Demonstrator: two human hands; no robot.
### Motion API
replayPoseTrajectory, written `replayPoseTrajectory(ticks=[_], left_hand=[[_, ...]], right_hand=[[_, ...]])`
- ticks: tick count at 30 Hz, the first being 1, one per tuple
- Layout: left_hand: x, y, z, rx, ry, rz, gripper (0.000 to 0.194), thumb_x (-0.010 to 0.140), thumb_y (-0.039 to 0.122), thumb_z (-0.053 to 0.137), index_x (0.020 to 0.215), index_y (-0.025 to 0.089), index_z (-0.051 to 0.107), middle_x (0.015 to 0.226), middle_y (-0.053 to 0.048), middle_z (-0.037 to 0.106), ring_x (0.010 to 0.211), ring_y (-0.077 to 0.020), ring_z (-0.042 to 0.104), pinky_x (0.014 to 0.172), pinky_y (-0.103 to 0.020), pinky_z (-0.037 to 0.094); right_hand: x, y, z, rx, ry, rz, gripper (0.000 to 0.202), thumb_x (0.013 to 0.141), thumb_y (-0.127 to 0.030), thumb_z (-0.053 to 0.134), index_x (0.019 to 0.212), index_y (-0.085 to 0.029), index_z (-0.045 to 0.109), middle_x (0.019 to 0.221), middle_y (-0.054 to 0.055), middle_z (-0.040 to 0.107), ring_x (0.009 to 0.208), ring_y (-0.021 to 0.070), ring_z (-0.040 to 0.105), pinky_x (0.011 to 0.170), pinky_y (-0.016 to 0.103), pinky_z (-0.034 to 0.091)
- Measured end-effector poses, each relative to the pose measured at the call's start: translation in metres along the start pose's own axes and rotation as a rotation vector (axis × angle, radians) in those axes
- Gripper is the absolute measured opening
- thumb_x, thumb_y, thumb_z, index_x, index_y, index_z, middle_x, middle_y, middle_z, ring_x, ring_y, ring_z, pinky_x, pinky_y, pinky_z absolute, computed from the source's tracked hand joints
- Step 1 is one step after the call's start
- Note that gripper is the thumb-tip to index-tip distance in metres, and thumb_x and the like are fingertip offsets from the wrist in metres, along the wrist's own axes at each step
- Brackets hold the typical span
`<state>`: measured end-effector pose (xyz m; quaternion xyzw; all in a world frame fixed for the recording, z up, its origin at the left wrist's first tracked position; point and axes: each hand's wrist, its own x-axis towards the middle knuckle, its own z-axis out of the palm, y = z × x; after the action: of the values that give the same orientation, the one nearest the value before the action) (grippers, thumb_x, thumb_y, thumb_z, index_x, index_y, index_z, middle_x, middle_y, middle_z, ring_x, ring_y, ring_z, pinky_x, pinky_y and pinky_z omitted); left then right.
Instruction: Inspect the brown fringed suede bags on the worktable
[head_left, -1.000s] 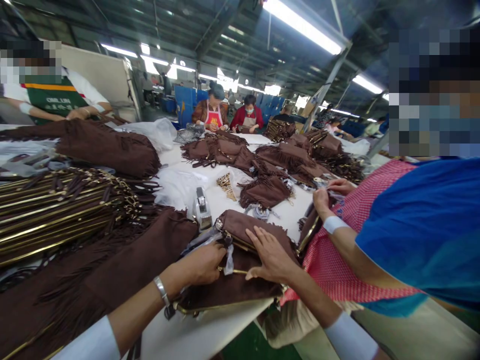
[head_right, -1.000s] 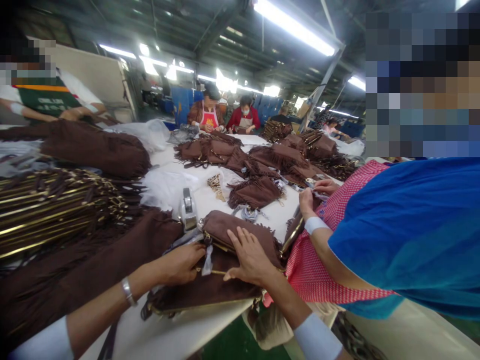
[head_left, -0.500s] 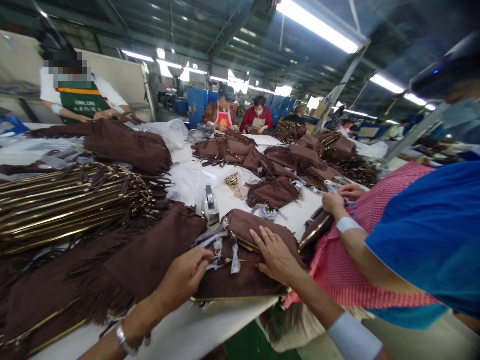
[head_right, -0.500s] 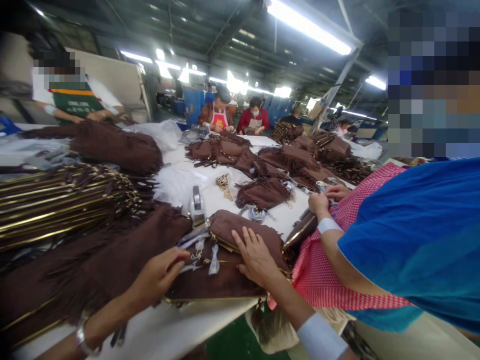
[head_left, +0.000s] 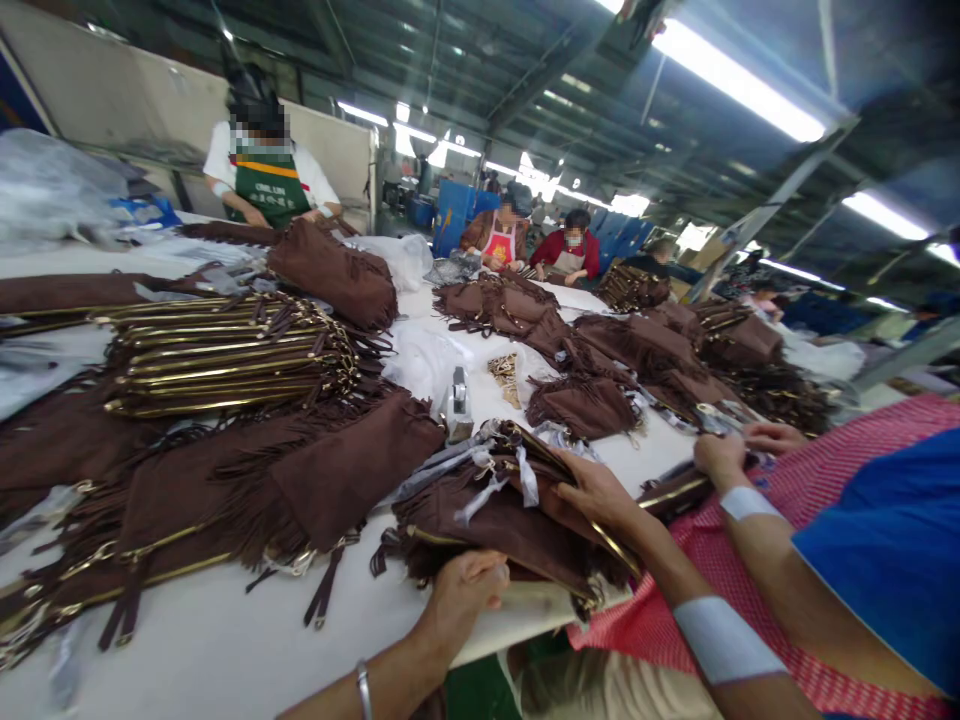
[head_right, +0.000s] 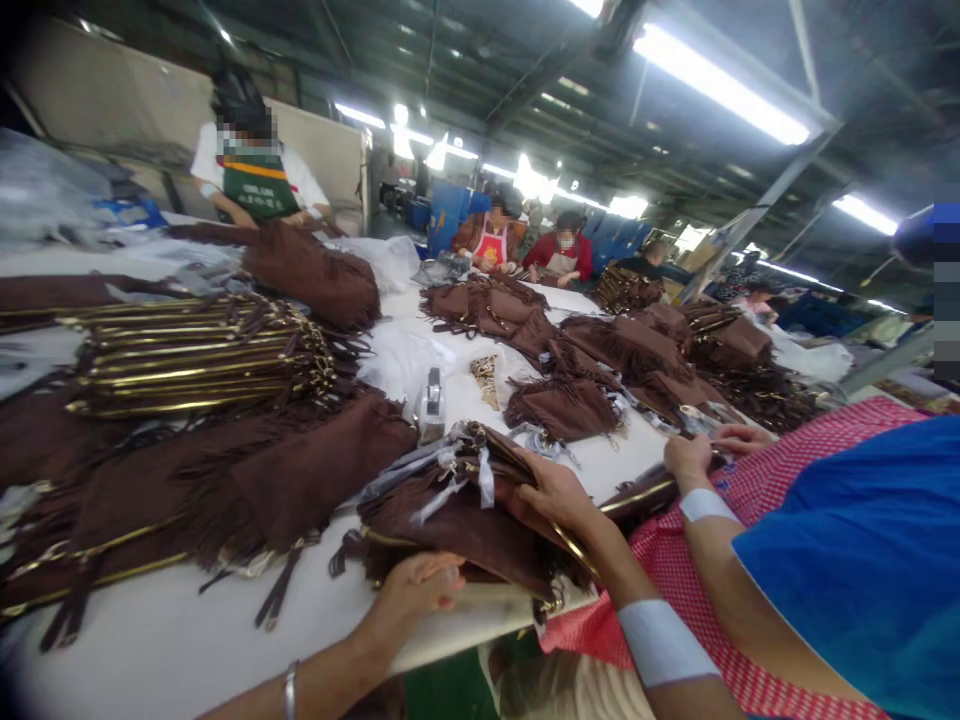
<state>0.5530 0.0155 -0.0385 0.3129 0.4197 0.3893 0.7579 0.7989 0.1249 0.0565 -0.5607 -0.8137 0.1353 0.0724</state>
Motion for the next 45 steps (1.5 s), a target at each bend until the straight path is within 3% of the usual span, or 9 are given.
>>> replayPoseTrajectory(ticks=[4,10,18,24,30,35,40,43,45], left_hand=[[0.022,0.006,0.02,-0.131,0.107,-0.025,0.041,0.064,0.046,0.08,0.079,0.011,0.066,0.085,-0.012,0.069,0.091,-0.0267,0.064,0.085,-0.038,0.054],[0.053,0.02,0.036,-0.349,0.199,-0.134,0.035,0.082,0.038,0.067,0.108,0.017,0.059,0.104,-0.01,0.068,0.091,-0.0252,0.067,0.078,-0.045,0.061],[0.082,0.047,0.062,-0.422,0.369,-0.167,0.007,0.085,0.014,0.057,0.092,0.014,0.058,0.085,-0.008,0.067,0.073,-0.0212,0.067,0.068,-0.048,0.063],[0.095,0.053,0.076,-0.452,0.295,-0.111,0.009,0.08,0.012,0.058,0.086,0.016,0.062,0.091,-0.009,0.069,0.08,-0.0215,0.067,0.073,-0.046,0.062],[0.111,0.063,0.073,-0.374,0.125,-0.111,0.024,0.082,0.01,0.043,0.097,0.016,0.062,0.098,-0.011,0.07,0.085,-0.0223,0.068,0.078,-0.046,0.061],[0.077,0.068,0.033,-0.056,-0.099,-0.086,0.02,0.081,0.022,0.059,0.096,0.011,0.065,0.1,-0.018,0.07,0.094,-0.0316,0.067,0.09,-0.054,0.052],[0.015,0.049,-0.034,0.72,-0.184,0.264,0.057,0.062,0.011,0.074,0.118,0.014,0.062,0.142,-0.017,0.048,0.139,-0.0368,0.028,0.118,-0.054,0.006],[0.016,0.05,-0.051,1.404,-0.311,0.499,0.053,0.073,0.01,0.063,0.126,0.011,0.057,0.144,-0.02,0.045,0.135,-0.0386,0.034,0.113,-0.057,0.018],[0.031,0.061,-0.049,1.523,-0.349,0.498,0.03,0.08,0.01,0.054,0.109,0.011,0.065,0.125,-0.022,0.06,0.118,-0.0376,0.052,0.103,-0.053,0.035]], right_hand=[[0.006,0.005,-0.006,0.077,-0.018,0.006,0.067,0.074,-0.022,0.054,0.14,-0.026,0.043,0.129,0.004,0.062,0.113,0.029,0.058,0.096,0.04,0.043],[0.006,-0.001,-0.011,0.109,-0.027,0.034,0.065,0.072,-0.023,0.056,0.136,-0.028,0.046,0.126,0.001,0.063,0.11,0.0271,0.059,0.094,0.036,0.044],[0.007,0.0,-0.013,0.132,-0.032,0.071,0.062,0.073,-0.024,0.061,0.134,-0.03,0.048,0.124,0.0,0.064,0.109,0.0259,0.059,0.096,0.036,0.043],[0.006,-0.005,-0.021,0.157,-0.099,-0.004,0.073,0.078,-0.043,0.065,0.143,-0.027,0.037,0.138,0.005,0.054,0.121,0.0273,0.052,0.103,0.04,0.04],[-0.002,-0.027,0.019,-0.251,-0.021,0.143,0.117,0.06,-0.054,0.078,0.15,-0.01,0.017,0.15,0.024,0.031,0.137,0.0384,0.032,0.107,0.05,0.032],[0.006,-0.027,0.022,-0.297,0.029,0.189,0.079,0.075,-0.032,0.066,0.143,-0.016,0.029,0.133,0.018,0.053,0.12,0.0299,0.051,0.096,0.039,0.041],[0.031,0.004,-0.007,-0.271,-0.053,0.17,0.071,0.069,-0.047,0.073,0.13,-0.026,0.045,0.111,0.007,0.067,0.1,0.0292,0.064,0.077,0.032,0.045],[0.04,0.014,-0.013,-0.274,-0.084,0.18,0.072,0.066,-0.053,0.074,0.127,-0.027,0.048,0.107,0.006,0.069,0.097,0.0297,0.065,0.073,0.03,0.043],[0.041,0.016,-0.013,-0.274,-0.098,0.181,0.072,0.066,-0.055,0.074,0.128,-0.028,0.047,0.109,0.005,0.069,0.099,0.0294,0.064,0.073,0.03,0.043]])
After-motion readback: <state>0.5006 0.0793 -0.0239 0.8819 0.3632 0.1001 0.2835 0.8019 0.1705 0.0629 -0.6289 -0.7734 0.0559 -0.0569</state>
